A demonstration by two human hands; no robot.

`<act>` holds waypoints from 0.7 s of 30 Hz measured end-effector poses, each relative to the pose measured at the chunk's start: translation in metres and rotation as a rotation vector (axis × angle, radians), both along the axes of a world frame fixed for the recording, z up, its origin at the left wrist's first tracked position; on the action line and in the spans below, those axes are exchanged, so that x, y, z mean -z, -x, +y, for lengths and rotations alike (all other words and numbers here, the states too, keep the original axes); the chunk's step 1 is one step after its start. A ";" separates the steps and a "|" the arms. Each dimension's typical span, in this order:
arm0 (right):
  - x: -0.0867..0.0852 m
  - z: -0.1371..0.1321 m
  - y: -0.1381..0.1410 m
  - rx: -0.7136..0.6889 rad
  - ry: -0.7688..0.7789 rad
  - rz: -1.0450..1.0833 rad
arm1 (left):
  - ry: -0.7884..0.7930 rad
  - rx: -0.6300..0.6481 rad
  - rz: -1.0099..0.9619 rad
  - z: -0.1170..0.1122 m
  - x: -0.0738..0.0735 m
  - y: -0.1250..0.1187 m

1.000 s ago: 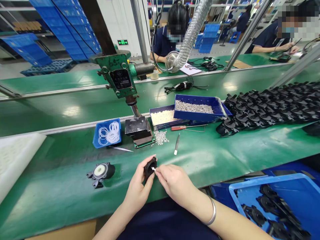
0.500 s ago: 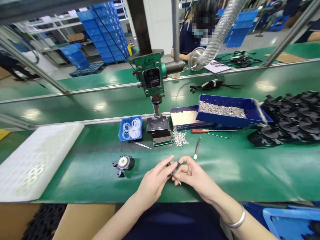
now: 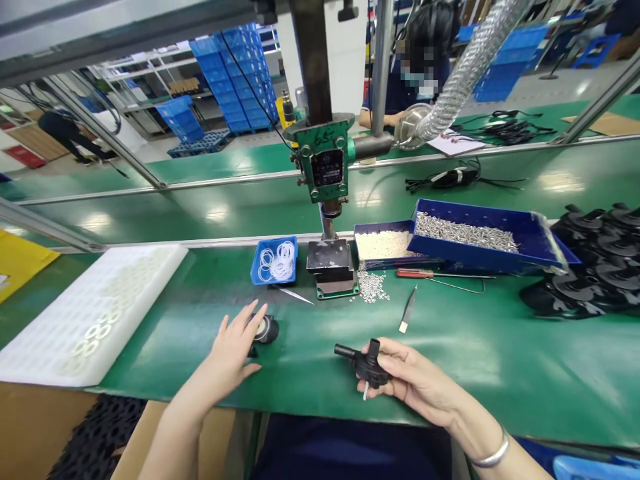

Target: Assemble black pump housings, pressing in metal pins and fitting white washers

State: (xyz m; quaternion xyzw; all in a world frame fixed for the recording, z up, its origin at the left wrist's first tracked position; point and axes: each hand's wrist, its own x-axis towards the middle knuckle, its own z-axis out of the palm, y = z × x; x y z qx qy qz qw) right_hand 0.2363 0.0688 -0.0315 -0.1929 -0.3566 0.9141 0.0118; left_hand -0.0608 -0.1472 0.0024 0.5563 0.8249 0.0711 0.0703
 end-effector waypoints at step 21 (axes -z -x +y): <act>-0.030 0.032 0.076 0.312 -0.467 0.011 | -0.378 0.146 -0.795 0.092 0.059 -0.080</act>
